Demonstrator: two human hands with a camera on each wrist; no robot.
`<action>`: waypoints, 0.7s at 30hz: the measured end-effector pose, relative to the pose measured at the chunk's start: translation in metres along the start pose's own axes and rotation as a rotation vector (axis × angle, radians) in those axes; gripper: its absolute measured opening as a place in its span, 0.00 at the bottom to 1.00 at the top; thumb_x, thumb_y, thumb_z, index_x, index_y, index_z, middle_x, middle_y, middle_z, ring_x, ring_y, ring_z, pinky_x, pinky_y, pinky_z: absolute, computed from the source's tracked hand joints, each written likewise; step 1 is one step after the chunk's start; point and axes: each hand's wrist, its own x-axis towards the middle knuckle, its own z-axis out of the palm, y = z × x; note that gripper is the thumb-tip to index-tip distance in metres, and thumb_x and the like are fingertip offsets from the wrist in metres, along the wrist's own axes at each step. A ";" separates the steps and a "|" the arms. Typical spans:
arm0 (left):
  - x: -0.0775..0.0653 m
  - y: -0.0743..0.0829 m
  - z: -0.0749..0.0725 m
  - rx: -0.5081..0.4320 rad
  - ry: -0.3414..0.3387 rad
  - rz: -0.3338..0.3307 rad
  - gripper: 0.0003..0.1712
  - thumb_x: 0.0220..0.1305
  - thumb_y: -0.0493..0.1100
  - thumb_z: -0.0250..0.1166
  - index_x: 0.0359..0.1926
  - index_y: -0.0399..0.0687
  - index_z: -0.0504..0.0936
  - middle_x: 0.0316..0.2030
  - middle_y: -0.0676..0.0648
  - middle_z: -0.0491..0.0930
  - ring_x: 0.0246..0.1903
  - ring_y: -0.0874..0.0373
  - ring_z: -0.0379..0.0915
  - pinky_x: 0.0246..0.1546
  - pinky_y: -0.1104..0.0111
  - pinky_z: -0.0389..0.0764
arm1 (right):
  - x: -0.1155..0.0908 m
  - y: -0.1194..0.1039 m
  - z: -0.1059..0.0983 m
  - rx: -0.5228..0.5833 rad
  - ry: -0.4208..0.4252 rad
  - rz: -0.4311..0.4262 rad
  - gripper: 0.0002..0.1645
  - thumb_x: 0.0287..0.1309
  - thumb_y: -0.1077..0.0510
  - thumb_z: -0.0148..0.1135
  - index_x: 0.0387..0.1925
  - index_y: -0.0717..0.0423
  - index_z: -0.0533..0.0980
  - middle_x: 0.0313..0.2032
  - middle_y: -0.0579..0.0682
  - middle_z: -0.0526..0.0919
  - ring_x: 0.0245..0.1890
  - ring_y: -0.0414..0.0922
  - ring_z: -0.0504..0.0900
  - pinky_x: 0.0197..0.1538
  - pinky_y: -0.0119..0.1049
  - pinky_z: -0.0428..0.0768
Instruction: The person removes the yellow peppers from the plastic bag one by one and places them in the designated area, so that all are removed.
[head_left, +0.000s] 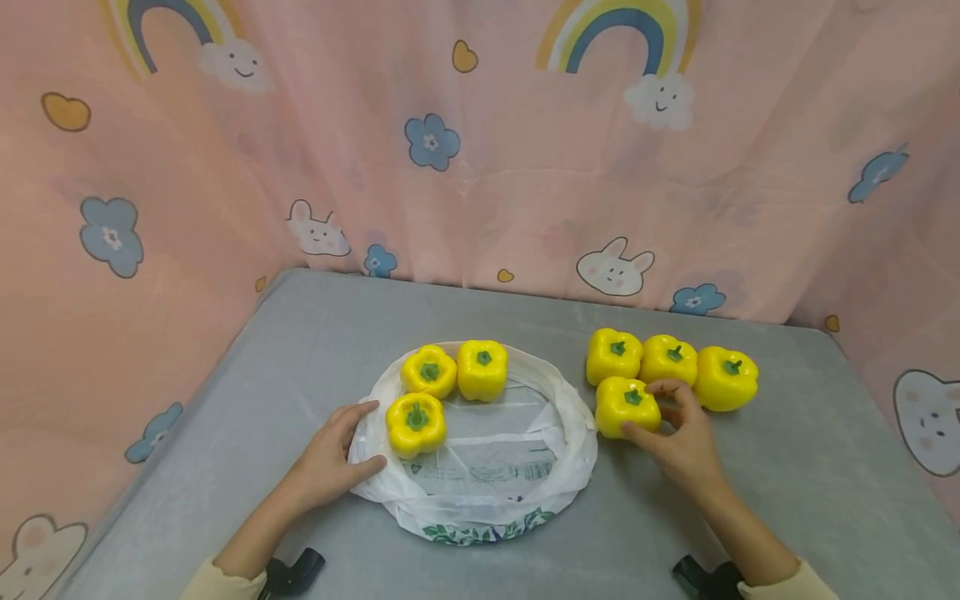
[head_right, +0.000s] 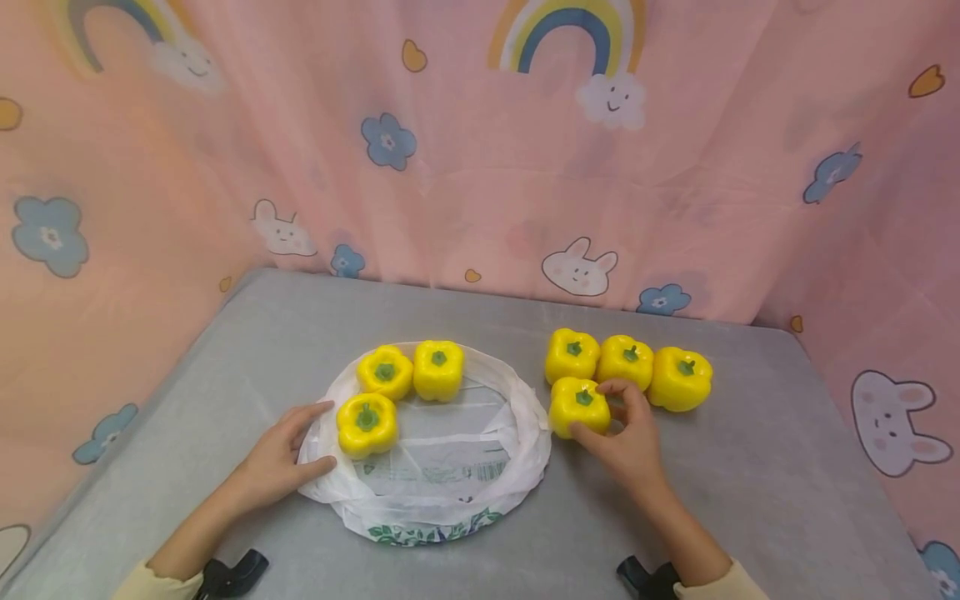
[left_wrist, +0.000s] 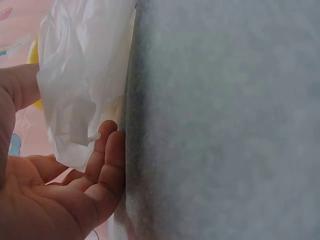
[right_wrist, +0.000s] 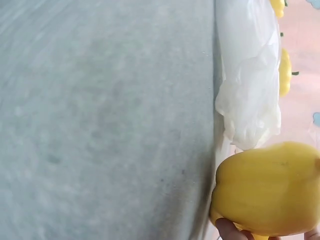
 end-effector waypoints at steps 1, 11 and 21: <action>0.000 0.000 0.000 0.000 0.001 0.001 0.43 0.53 0.43 0.71 0.69 0.43 0.64 0.65 0.36 0.65 0.66 0.38 0.63 0.61 0.47 0.71 | 0.000 0.001 0.000 0.002 -0.004 0.003 0.35 0.51 0.62 0.70 0.56 0.63 0.62 0.54 0.53 0.68 0.50 0.42 0.65 0.51 0.23 0.67; 0.002 0.000 0.000 -0.001 -0.008 0.001 0.42 0.53 0.42 0.71 0.69 0.44 0.64 0.65 0.37 0.65 0.65 0.38 0.63 0.61 0.48 0.72 | 0.000 0.004 0.002 0.012 0.001 -0.003 0.36 0.51 0.61 0.70 0.57 0.65 0.60 0.55 0.56 0.67 0.50 0.41 0.63 0.50 0.20 0.66; 0.001 0.001 0.000 -0.003 -0.015 -0.025 0.43 0.53 0.43 0.71 0.69 0.45 0.64 0.66 0.37 0.64 0.67 0.39 0.61 0.62 0.47 0.70 | -0.007 -0.013 0.001 -0.005 0.020 0.014 0.40 0.51 0.61 0.70 0.60 0.65 0.58 0.58 0.62 0.66 0.56 0.60 0.70 0.53 0.46 0.76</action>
